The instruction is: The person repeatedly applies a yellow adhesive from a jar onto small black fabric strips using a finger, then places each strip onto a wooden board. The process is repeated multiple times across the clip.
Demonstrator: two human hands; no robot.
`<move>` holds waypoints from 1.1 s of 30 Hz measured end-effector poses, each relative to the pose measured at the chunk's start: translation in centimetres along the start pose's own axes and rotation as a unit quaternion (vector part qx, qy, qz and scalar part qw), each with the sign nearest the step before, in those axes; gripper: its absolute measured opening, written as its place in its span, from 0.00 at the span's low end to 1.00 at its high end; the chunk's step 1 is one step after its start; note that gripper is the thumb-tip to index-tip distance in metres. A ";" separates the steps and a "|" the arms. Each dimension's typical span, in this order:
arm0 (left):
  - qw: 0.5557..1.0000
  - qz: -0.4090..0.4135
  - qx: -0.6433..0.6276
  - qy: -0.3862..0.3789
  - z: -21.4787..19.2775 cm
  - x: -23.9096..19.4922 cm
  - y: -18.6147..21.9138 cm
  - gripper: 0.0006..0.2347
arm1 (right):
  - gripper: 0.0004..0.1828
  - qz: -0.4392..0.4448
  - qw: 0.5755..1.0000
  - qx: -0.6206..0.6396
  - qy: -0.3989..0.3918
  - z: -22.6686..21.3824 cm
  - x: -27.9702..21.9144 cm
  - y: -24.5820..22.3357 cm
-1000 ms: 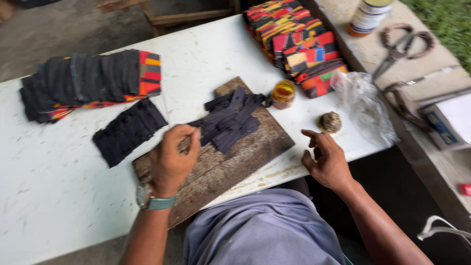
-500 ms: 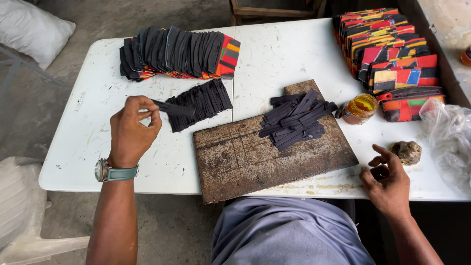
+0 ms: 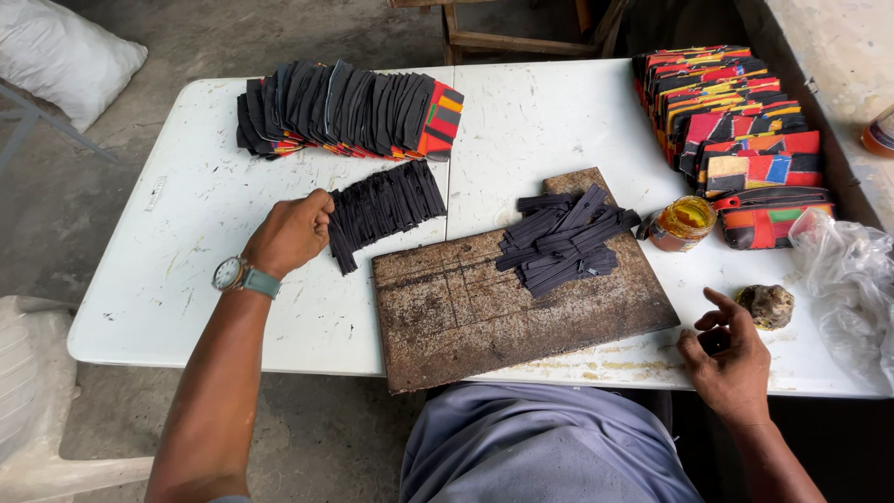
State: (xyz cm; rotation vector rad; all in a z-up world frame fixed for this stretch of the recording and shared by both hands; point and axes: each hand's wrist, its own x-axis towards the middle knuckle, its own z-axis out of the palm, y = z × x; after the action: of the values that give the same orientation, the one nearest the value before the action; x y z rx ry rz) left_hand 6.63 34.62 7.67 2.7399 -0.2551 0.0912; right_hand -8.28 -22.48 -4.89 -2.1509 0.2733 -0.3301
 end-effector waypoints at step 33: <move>0.964 0.006 0.222 -0.148 -2.6 3.6 2.2 0.14 | 0.37 -0.028 0.999 -0.024 0.009 -0.1 -0.3 -0.4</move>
State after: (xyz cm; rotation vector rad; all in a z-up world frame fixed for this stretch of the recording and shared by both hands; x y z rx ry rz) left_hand 9.64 32.97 11.24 3.1953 -0.3702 -0.2977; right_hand -8.52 -22.20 -4.54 -2.2069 0.2331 -0.3796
